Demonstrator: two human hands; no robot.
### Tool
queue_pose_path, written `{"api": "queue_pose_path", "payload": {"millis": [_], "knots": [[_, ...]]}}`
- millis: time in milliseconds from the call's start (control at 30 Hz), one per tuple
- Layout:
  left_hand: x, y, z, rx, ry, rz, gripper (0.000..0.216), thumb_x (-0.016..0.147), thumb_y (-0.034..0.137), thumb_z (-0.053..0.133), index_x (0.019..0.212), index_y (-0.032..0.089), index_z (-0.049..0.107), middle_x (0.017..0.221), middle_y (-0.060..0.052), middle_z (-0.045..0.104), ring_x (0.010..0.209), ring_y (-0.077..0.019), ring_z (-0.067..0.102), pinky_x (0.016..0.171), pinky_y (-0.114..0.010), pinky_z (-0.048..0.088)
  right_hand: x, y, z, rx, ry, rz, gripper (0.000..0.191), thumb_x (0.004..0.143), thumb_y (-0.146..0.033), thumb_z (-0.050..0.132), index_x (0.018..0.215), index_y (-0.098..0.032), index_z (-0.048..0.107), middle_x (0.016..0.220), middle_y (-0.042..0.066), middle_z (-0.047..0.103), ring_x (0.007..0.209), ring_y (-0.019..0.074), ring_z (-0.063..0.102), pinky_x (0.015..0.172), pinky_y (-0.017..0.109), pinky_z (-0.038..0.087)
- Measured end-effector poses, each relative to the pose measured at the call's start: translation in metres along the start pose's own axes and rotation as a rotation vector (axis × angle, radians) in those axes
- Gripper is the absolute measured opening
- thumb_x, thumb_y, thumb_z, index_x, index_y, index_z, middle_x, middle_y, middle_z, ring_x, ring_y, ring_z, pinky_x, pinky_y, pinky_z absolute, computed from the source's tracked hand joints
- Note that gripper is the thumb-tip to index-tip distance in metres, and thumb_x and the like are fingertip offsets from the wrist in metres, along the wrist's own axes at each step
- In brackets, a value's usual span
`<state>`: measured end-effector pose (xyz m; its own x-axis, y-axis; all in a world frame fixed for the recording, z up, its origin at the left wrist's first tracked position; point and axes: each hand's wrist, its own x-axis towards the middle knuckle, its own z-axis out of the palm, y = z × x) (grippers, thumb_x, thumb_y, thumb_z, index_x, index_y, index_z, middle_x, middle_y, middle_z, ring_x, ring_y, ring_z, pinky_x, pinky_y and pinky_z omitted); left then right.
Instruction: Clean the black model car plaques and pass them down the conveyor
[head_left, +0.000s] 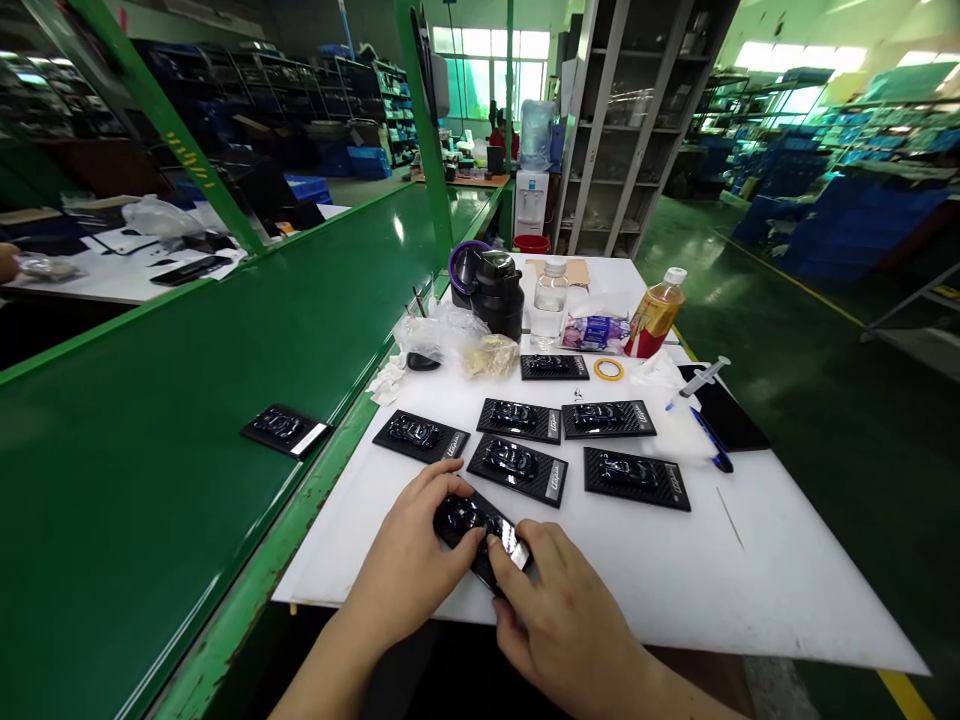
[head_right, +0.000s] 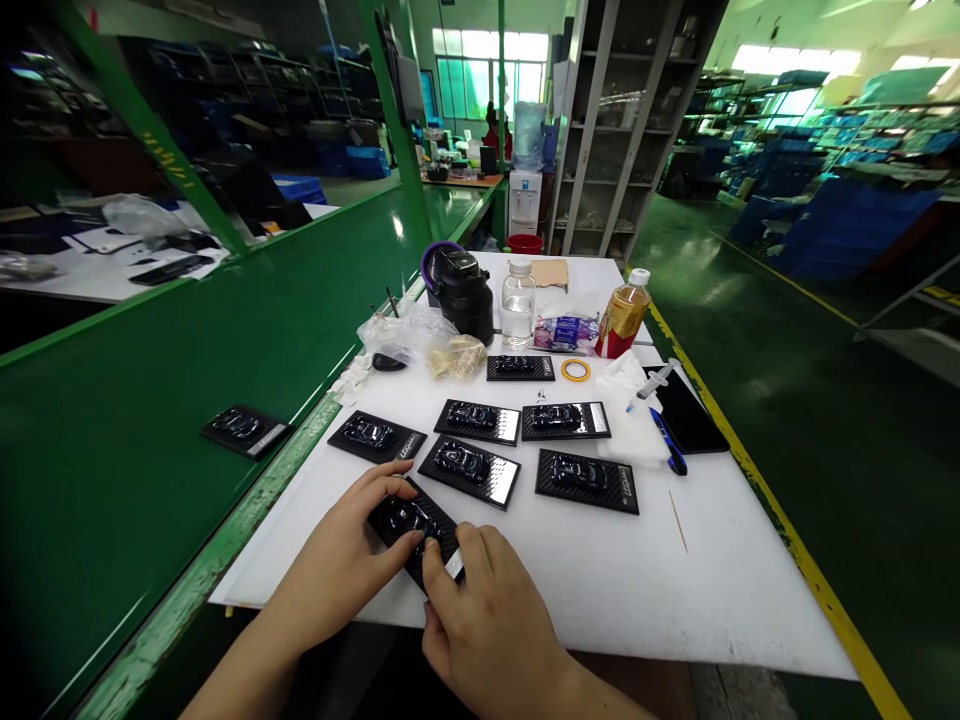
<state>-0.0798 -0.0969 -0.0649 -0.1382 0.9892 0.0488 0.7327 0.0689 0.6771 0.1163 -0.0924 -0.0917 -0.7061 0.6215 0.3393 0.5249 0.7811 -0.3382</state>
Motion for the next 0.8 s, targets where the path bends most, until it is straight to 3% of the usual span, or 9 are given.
{"api": "queue_pose_path", "payload": {"millis": [367, 800], "knots": [[0.001, 0.001, -0.004, 0.042, 0.009, 0.025, 0.022, 0.079, 0.027, 0.062, 0.1, 0.028, 0.057, 0.14, -0.001, 0.052, 0.122, -0.0249, 0.056, 0.105, -0.046, 0.045, 0.0, 0.001, 0.001, 0.018, -0.017, 0.022, 0.053, 0.083, -0.014, 0.057, 0.136, -0.015, 0.052, 0.115, 0.016, 0.053, 0.098, 0.0278, 0.051, 0.084, 0.044, 0.054], [0.001, -0.002, -0.011, -0.012, -0.035, 0.059, 0.018, 0.09, 0.033, 0.05, 0.107, 0.029, 0.054, 0.14, -0.003, 0.051, 0.126, -0.0252, 0.053, 0.108, -0.048, 0.043, -0.002, 0.002, 0.003, -0.01, 0.013, -0.002, 0.052, 0.085, -0.016, 0.058, 0.136, -0.014, 0.052, 0.119, 0.018, 0.055, 0.1, 0.0298, 0.052, 0.085, 0.046, 0.054]]}}
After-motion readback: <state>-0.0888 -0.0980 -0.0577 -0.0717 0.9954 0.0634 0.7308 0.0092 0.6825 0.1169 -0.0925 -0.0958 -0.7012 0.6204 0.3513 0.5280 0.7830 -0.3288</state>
